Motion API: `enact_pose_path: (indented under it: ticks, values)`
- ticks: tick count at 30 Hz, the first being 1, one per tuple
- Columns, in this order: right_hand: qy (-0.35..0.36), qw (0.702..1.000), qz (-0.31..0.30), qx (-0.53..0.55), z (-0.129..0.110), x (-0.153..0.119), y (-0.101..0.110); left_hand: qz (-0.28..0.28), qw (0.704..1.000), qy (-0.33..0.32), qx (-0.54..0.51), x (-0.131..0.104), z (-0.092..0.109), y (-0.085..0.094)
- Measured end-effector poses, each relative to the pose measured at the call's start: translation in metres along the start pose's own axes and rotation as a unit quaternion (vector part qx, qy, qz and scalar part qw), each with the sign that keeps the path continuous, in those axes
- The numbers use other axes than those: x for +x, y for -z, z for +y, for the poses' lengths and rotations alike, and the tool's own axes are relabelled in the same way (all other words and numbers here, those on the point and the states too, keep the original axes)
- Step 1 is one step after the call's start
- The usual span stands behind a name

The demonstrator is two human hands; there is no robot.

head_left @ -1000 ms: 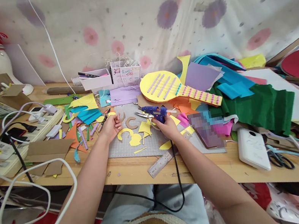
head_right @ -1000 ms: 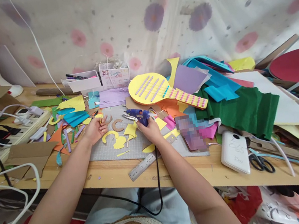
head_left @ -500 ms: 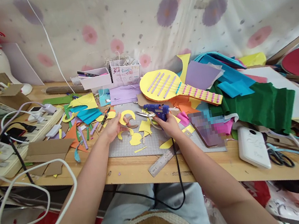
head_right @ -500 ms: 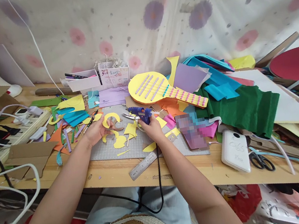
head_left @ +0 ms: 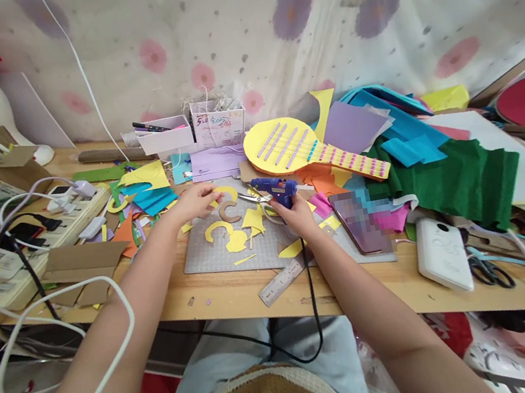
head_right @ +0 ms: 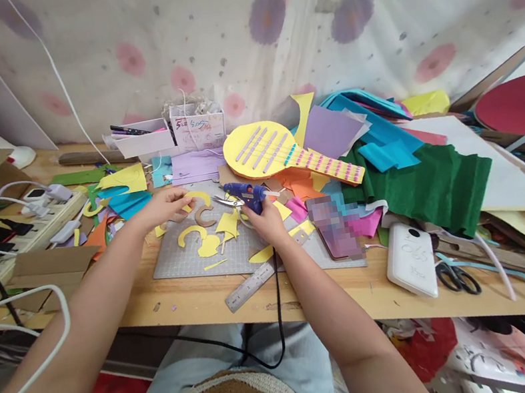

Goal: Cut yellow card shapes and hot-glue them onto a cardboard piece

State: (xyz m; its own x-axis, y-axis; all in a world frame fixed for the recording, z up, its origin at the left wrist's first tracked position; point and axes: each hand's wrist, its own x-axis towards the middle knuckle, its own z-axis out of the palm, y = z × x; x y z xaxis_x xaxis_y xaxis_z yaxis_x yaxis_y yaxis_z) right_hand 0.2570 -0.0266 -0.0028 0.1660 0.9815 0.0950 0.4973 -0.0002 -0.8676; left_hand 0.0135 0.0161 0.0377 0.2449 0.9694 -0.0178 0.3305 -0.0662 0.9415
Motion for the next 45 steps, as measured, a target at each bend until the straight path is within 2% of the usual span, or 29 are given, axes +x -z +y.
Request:
enact_pose_path:
  ticks: [4, 7, 11, 15, 18, 20, 22, 23, 25, 28, 31, 35, 41, 45]
  values:
    - [-0.014, 1.0, 0.011, 0.01, -0.004, -0.001, 0.003, -0.036, 0.988, -0.101, 0.107, 0.005, 0.012, 0.003]
    - [0.0, 1.0, 0.015, 0.022, -0.004, -0.001, 0.004, -0.049, 0.974, -0.157, 0.154, 0.006, 0.012, 0.005]
    - [0.0, 1.0, 0.005, 0.015, -0.001, 0.0, 0.003, -0.08, 0.951, -0.204, 0.219, 0.009, 0.002, 0.006]
    - [-0.011, 1.0, 0.001, 0.017, 0.002, 0.001, 0.001, -0.093, 0.943, -0.209, 0.243, 0.018, -0.016, 0.004]
    - [-0.012, 1.0, 0.007, 0.016, 0.004, 0.002, 0.0, -0.065, 0.938, -0.204, 0.274, 0.022, -0.025, 0.002]
    - [-0.008, 1.0, 0.007, 0.016, 0.005, 0.002, 0.0, 0.012, 0.931, -0.177, 0.318, 0.021, -0.027, 0.0]
    - [-0.005, 1.0, 0.002, 0.014, 0.006, 0.002, -0.001, 0.093, 0.922, -0.104, 0.361, 0.018, -0.024, -0.002]
    - [-0.003, 1.0, -0.001, 0.011, 0.006, 0.002, -0.001, 0.115, 0.918, -0.056, 0.376, 0.015, -0.021, -0.003]
    - [0.002, 1.0, -0.002, 0.008, 0.006, 0.001, -0.002, 0.097, 0.912, 0.03, 0.398, 0.009, -0.013, -0.008]
    - [0.006, 1.0, 0.001, 0.005, 0.006, 0.001, -0.003, 0.024, 0.89, 0.09, 0.446, 0.002, -0.003, -0.018]
    - [0.001, 1.0, 0.002, 0.003, 0.004, 0.001, -0.003, 0.007, 0.869, 0.111, 0.483, 0.003, 0.002, -0.029]
    - [-0.005, 1.0, 0.0, 0.019, 0.005, 0.001, -0.003, 0.016, 0.865, 0.141, 0.482, 0.012, 0.005, -0.037]
    - [-0.02, 0.998, -0.005, 0.054, 0.005, 0.001, -0.002, 0.019, 0.883, 0.14, 0.448, 0.019, 0.008, -0.039]
    - [-0.032, 0.995, -0.009, 0.097, 0.002, 0.0, -0.004, 0.067, 0.924, 0.066, 0.37, 0.017, 0.009, -0.035]
